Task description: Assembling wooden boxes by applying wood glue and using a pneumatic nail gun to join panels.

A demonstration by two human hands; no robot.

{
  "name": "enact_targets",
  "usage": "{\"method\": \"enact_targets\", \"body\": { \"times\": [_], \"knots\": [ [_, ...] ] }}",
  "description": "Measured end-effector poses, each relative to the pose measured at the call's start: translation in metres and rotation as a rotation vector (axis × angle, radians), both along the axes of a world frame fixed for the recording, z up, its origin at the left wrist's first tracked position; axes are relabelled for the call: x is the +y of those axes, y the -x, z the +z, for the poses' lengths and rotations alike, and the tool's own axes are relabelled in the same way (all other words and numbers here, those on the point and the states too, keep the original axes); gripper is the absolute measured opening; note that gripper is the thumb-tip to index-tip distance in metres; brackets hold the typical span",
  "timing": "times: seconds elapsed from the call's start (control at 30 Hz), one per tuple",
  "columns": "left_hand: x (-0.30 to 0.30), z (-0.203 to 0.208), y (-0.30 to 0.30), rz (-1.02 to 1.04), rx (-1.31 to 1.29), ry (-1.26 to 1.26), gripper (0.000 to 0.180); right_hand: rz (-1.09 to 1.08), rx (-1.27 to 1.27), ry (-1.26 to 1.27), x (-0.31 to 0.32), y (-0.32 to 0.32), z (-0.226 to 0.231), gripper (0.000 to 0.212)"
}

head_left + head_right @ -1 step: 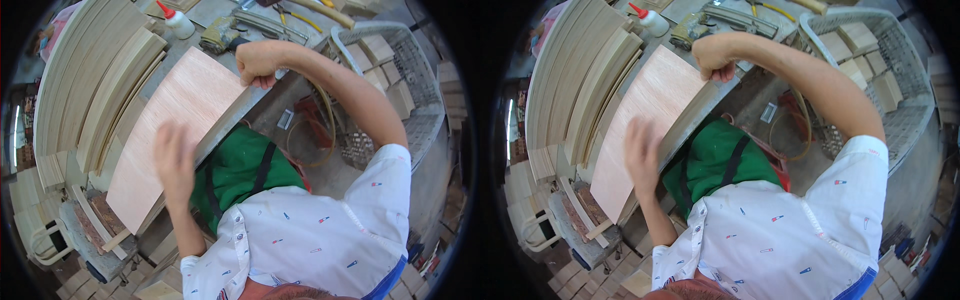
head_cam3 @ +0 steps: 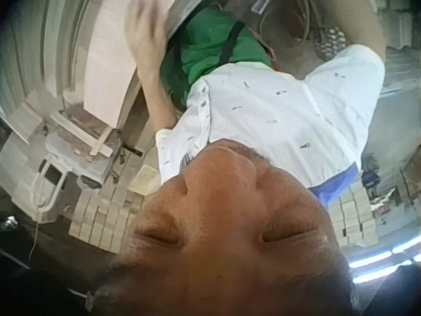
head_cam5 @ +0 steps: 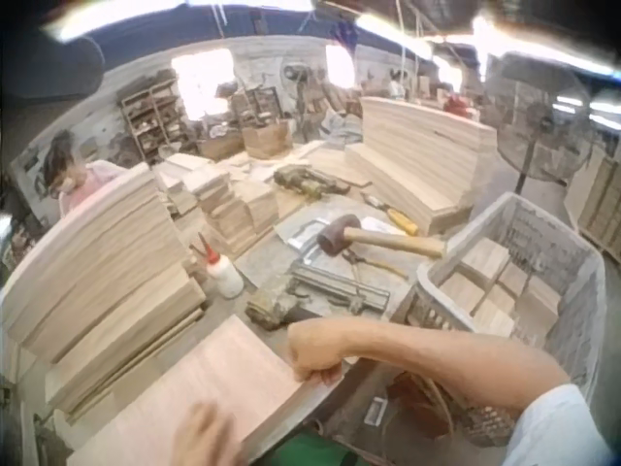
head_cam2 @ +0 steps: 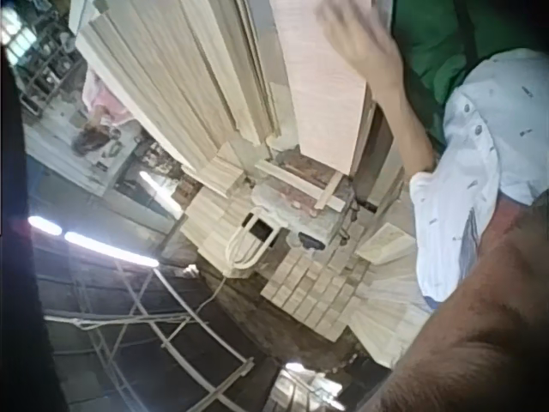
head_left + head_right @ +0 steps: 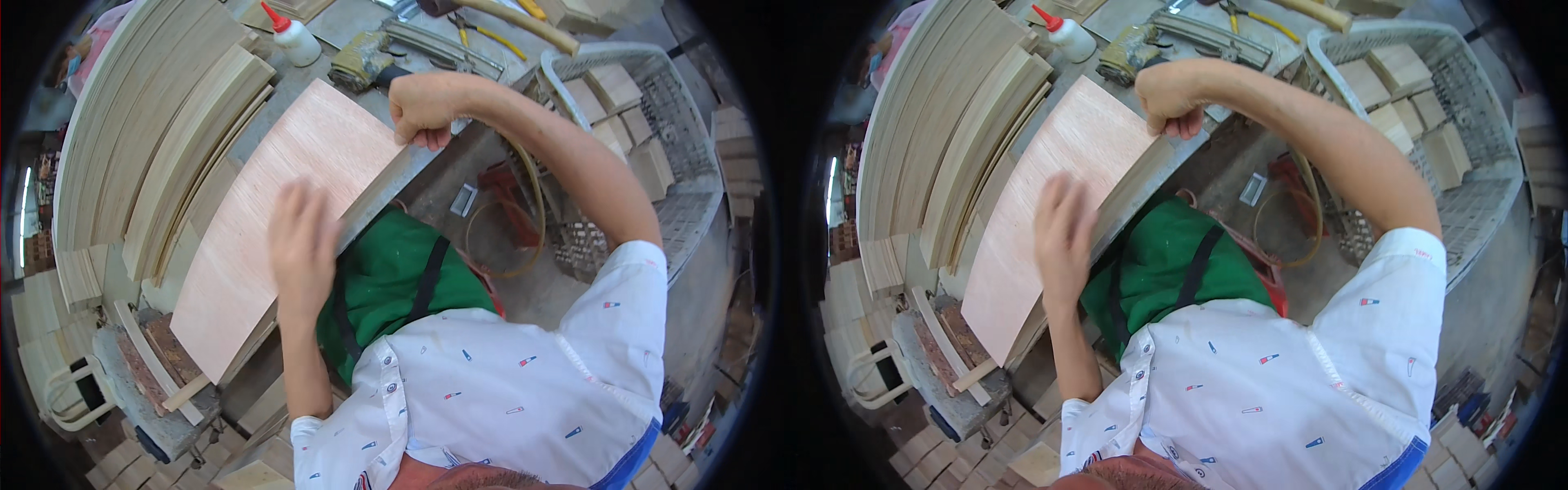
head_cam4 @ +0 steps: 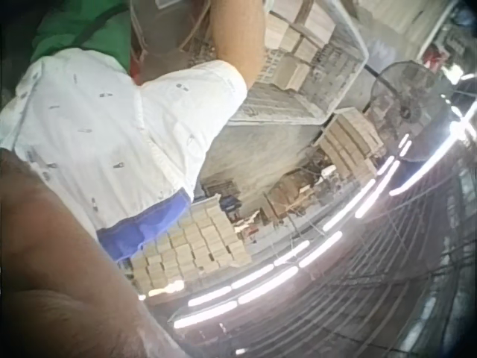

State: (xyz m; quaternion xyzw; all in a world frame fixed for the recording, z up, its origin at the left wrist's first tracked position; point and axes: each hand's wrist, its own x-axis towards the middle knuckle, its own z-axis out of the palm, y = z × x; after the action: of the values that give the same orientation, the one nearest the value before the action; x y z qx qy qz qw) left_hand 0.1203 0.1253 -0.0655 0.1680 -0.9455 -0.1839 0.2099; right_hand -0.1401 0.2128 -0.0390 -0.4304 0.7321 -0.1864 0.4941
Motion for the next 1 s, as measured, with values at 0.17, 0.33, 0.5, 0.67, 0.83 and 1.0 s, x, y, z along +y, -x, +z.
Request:
{"method": "enact_targets", "body": {
  "times": [0.17, 0.33, 0.5, 0.67, 0.83, 1.0],
  "knots": [
    [-0.001, -0.002, 0.039, -0.176, 0.003, 0.070, 0.032, -0.004, 0.022, -0.008, -0.002, -0.004, 0.000, 0.017],
    [0.000, -0.007, 0.041, -0.134, 0.035, 0.046, 0.029, -0.113, 0.085, 0.093, 0.004, 0.022, -0.011, 0.022],
    [-0.002, -0.014, 0.042, -0.138, 0.069, 0.017, 0.029, -0.220, 0.978, 0.628, -0.025, 0.050, -0.084, 0.042],
    [-0.004, -0.018, 0.040, -0.134, 0.100, 0.034, 0.029, -0.297, 0.953, 0.403, -0.052, 0.032, -0.093, 0.053],
    [-0.007, -0.026, 0.039, -0.168, 0.168, 0.049, 0.028, -0.328, 0.938, 0.255, -0.059, 0.044, -0.078, 0.045],
    [-0.005, -0.028, 0.039, -0.166, 0.203, 0.053, 0.029, -0.297, 0.877, 0.184, -0.016, 0.046, 0.020, 0.035]
  ]
}}
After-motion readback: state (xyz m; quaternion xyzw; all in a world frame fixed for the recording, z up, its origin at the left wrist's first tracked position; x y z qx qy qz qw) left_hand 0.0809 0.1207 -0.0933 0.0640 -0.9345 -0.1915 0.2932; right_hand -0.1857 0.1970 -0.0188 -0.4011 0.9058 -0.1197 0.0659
